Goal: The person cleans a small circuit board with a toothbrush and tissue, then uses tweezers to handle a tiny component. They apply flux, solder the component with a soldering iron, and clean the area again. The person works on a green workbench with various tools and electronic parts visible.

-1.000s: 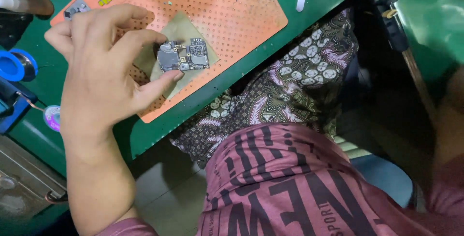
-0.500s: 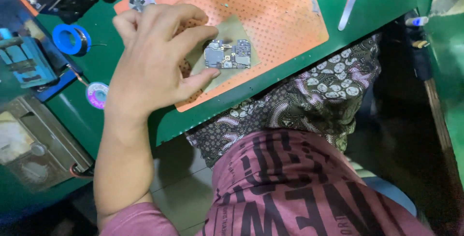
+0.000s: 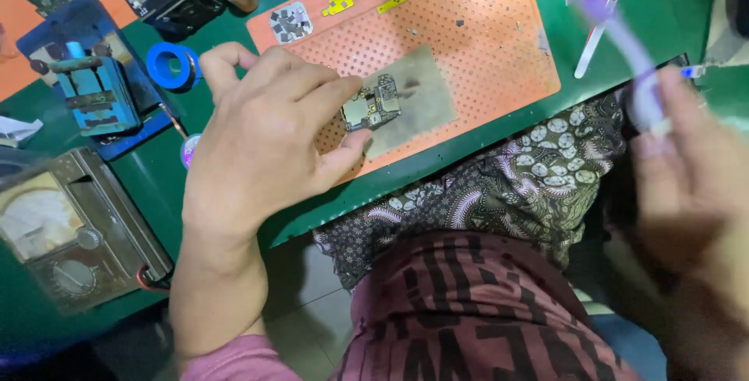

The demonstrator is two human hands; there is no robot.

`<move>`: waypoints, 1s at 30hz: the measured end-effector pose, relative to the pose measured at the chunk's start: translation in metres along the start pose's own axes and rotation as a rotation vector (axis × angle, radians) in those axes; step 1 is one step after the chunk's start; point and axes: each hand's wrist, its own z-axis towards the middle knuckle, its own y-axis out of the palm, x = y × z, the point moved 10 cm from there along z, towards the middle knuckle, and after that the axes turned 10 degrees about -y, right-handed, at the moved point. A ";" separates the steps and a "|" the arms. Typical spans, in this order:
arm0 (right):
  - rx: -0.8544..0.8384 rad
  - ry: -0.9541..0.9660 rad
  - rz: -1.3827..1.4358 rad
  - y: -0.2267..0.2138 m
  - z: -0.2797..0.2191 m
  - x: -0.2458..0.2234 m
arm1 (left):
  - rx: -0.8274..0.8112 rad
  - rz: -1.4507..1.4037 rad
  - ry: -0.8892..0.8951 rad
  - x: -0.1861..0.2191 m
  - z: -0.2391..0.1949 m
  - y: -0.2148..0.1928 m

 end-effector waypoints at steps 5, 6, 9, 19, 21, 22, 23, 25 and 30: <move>-0.213 -0.308 -0.326 0.066 -0.005 -0.061 | 0.024 0.041 0.083 0.010 -0.005 0.003; -0.255 -0.315 -0.500 0.080 -0.003 -0.062 | 0.036 0.045 0.107 0.012 -0.006 0.002; -0.332 -0.251 -0.628 0.073 -0.011 -0.062 | 0.085 0.077 0.142 0.013 -0.007 0.001; -0.124 -0.383 -0.555 0.069 0.003 -0.076 | 0.094 -0.110 0.226 0.025 -0.002 -0.004; -0.097 -0.395 -0.526 0.067 0.002 -0.077 | 0.069 -0.128 0.202 0.024 0.001 -0.002; -0.095 -0.394 -0.525 0.068 0.001 -0.077 | 0.068 -0.126 0.204 0.024 0.002 -0.001; -0.087 -0.393 -0.515 0.069 0.001 -0.076 | 0.058 -0.138 0.210 0.026 0.002 0.000; -0.077 -0.392 -0.504 0.073 -0.001 -0.074 | 0.047 -0.149 0.217 0.027 0.002 0.002; -0.167 -0.312 -0.352 0.083 -0.003 -0.059 | -0.056 -0.246 0.098 0.020 0.005 0.009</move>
